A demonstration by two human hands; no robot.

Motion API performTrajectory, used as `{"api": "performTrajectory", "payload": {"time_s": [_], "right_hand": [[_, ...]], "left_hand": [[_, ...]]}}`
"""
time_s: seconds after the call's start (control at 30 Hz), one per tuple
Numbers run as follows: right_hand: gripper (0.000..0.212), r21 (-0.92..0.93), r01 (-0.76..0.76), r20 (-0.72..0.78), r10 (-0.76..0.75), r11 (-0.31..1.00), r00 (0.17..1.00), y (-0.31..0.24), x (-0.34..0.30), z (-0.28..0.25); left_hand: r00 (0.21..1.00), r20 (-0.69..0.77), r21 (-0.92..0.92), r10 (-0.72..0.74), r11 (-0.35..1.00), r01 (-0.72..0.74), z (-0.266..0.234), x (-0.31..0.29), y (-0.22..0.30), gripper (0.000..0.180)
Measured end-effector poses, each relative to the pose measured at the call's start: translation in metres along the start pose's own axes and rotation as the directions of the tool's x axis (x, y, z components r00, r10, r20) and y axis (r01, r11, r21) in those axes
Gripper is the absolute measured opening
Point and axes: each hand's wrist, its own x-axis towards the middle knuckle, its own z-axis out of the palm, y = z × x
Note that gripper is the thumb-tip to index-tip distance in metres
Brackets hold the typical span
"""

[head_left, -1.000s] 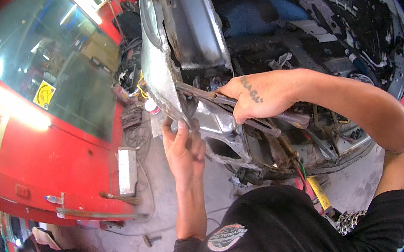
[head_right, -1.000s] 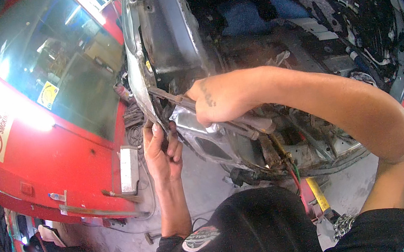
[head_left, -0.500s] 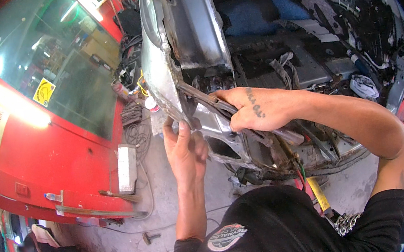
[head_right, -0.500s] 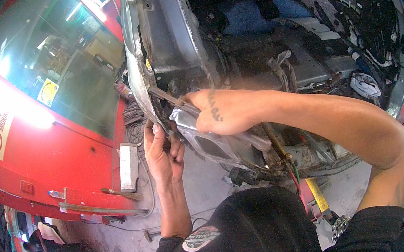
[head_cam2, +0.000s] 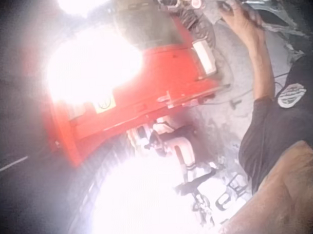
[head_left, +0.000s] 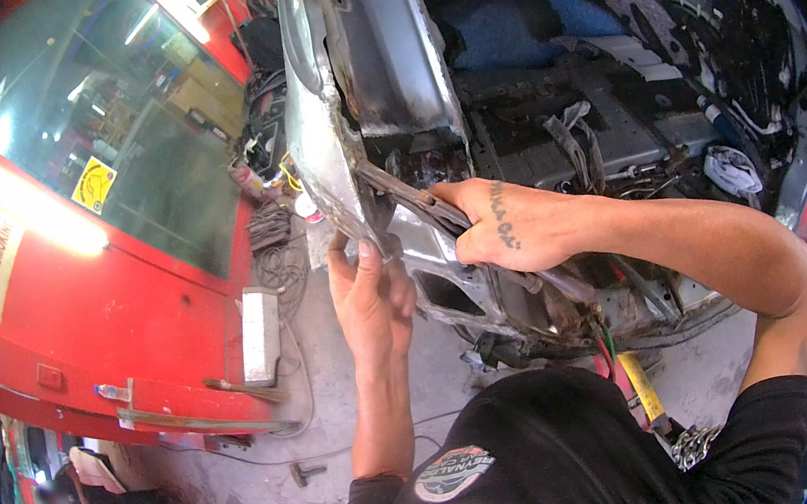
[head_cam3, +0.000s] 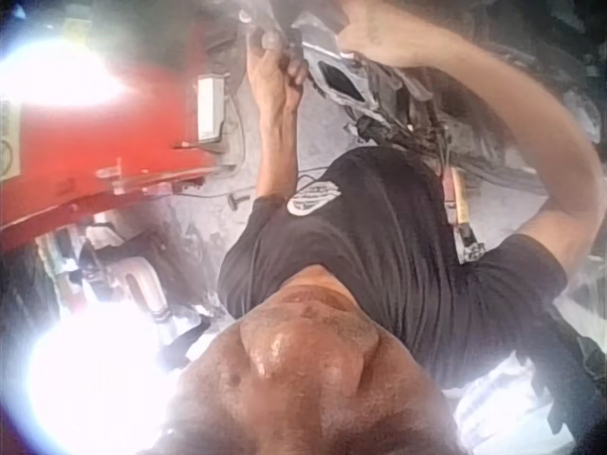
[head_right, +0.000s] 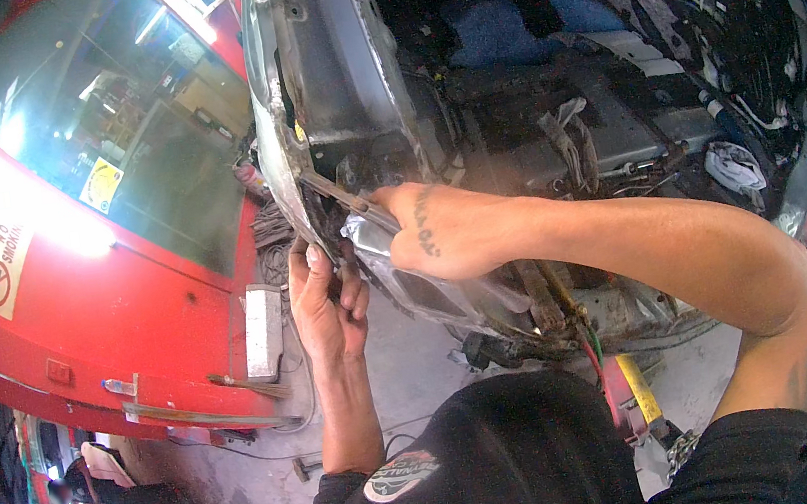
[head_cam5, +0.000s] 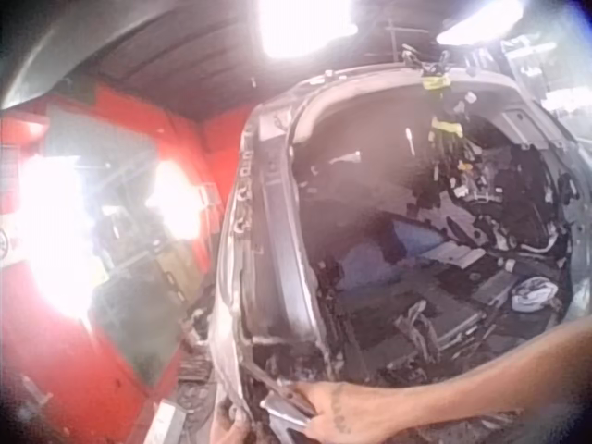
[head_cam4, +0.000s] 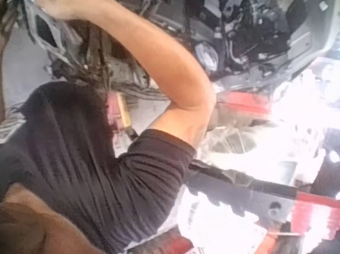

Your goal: The person uses locking pliers to pull and align a damaged metal panel on the front fender of a silver car. They repeatedly clamp and adjust the metal edge, then visually check the alignment by running their hands along the panel surface.

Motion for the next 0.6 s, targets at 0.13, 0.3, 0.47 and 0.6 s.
{"api": "performTrajectory", "payload": {"time_s": [0.13,0.3,0.47,0.6], "right_hand": [[0.041,-0.008,0.023,-0.015,-0.023,1.0,1.0,-0.002,0.0,0.003],[0.043,-0.068,0.028,-0.013,-0.029,0.997,0.999,-0.011,-0.004,0.003],[0.047,-0.066,0.065,-0.084,-0.07,0.996,0.994,-0.002,-0.003,0.011],[0.053,-0.005,-0.099,0.005,0.099,0.995,0.995,-0.009,0.001,0.006]], "left_hand": [[1.0,-0.011,0.001,0.002,1.0,-0.002,-0.001,0.002,0.0,0.047],[0.999,-0.04,0.008,0.009,1.0,-0.009,-0.002,0.0,-0.002,0.049],[0.998,-0.056,0.041,0.012,0.999,-0.01,0.001,0.0,-0.001,0.046],[1.0,-0.021,-0.024,-0.009,1.0,0.009,-0.003,0.004,0.001,0.049]]}}
